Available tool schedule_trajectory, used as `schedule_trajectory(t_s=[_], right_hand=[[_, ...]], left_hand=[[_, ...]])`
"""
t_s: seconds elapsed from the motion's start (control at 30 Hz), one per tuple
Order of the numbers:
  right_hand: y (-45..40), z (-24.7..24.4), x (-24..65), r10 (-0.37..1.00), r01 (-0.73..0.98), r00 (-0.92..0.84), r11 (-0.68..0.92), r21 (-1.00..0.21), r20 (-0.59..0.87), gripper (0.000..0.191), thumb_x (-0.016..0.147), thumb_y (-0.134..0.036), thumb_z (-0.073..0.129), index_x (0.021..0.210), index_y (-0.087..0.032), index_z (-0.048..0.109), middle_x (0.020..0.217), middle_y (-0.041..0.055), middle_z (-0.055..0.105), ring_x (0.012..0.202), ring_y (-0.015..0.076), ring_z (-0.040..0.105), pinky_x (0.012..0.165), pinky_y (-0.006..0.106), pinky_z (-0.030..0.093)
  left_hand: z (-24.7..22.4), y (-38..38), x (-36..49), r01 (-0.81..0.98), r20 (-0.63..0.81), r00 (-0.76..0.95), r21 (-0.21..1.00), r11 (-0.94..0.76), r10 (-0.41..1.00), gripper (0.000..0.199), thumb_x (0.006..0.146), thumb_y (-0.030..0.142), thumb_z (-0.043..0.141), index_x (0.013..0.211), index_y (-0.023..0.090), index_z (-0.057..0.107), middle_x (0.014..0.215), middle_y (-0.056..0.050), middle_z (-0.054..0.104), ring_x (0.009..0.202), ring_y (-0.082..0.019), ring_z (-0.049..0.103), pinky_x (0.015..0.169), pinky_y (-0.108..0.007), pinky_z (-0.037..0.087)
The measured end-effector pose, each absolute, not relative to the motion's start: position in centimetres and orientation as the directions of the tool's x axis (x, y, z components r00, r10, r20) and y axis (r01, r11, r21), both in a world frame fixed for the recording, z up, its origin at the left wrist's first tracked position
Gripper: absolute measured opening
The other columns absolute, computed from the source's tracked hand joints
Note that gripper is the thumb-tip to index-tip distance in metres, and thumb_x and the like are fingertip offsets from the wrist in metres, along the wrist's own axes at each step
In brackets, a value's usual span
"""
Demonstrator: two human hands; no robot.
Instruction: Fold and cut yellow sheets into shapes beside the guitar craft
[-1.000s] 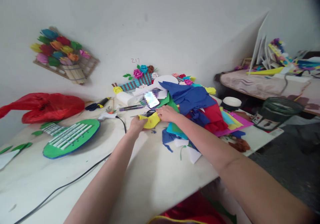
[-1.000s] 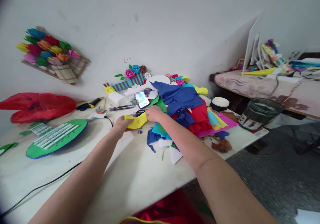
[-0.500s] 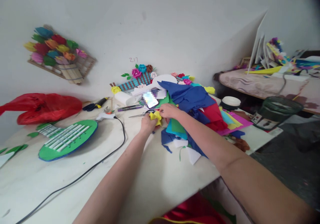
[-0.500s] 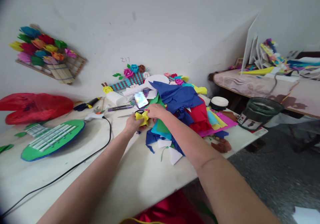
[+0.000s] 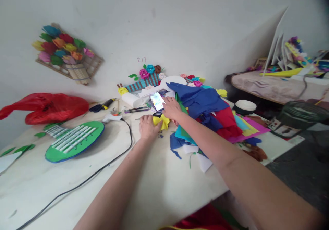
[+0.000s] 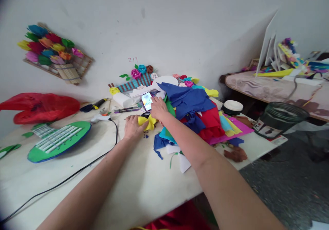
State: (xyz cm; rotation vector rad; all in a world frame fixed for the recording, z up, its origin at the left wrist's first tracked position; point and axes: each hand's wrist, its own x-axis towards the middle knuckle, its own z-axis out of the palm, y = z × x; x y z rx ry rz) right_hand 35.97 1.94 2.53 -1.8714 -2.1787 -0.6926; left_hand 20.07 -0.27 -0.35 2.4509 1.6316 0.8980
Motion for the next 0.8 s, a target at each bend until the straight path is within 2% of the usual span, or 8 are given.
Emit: schedule_trajectory(t_s=[0.1,0.27,0.43,0.6,0.8], right_hand=[[3.0,1.3,35.8,0.908,0.969,-0.182,0.1,0.225,0.378,0.046,0.083,-0.035,0.042,0.119,-0.01,0.054,0.144,0.0106,0.028,0.13,0.0277,0.021,0.104,0.043,0.015],[3.8,0.3,36.0,0.951,0.988,-0.101,0.061,0.144,0.292,0.05,0.085,-0.039,0.037,0.126,-0.013,0.048,0.147,0.0082,0.02,0.133,0.0279,0.016,0.103,0.044,0.019],[4.1,0.2,36.0,0.965,0.993,-0.069,0.043,0.107,0.253,0.051,0.086,-0.041,0.035,0.129,-0.015,0.045,0.149,0.0067,0.014,0.134,0.0278,0.014,0.103,0.045,0.021],[4.4,0.1,35.8,0.971,0.994,-0.06,0.035,0.108,0.231,0.051,0.086,-0.04,0.034,0.13,-0.017,0.043,0.149,0.0052,0.012,0.134,0.0277,0.013,0.101,0.046,0.025],[4.4,0.2,35.7,0.971,0.989,-0.074,0.041,0.144,0.226,0.049,0.087,-0.039,0.032,0.127,-0.016,0.047,0.149,0.005,0.016,0.133,0.0278,0.015,0.099,0.046,0.027]], left_hand=[[-1.3,0.5,19.8,0.776,0.385,0.246,0.472,-0.419,0.89,0.048,0.072,0.048,0.053,0.104,0.011,0.055,0.106,-0.014,0.057,0.111,-0.027,0.043,0.092,-0.036,0.035],[-1.8,1.1,19.2,0.71,0.299,0.233,0.598,-0.372,0.925,0.052,0.07,0.05,0.055,0.105,0.012,0.054,0.104,-0.013,0.057,0.109,-0.027,0.046,0.09,-0.035,0.036],[-1.6,1.3,17.0,0.643,0.318,0.301,0.629,-0.437,0.899,0.061,0.067,0.057,0.056,0.109,0.014,0.051,0.114,-0.014,0.054,0.112,-0.027,0.044,0.092,-0.037,0.036],[-1.5,1.7,14.8,0.597,0.333,0.323,0.655,-0.463,0.886,0.043,0.079,0.056,0.041,0.099,0.02,0.052,0.117,-0.009,0.054,0.113,-0.024,0.042,0.098,-0.039,0.03],[-1.7,1.7,13.4,0.634,0.286,0.328,0.64,-0.434,0.901,0.045,0.083,0.055,0.033,0.109,0.022,0.049,0.119,-0.008,0.051,0.116,-0.024,0.039,0.099,-0.04,0.028]])
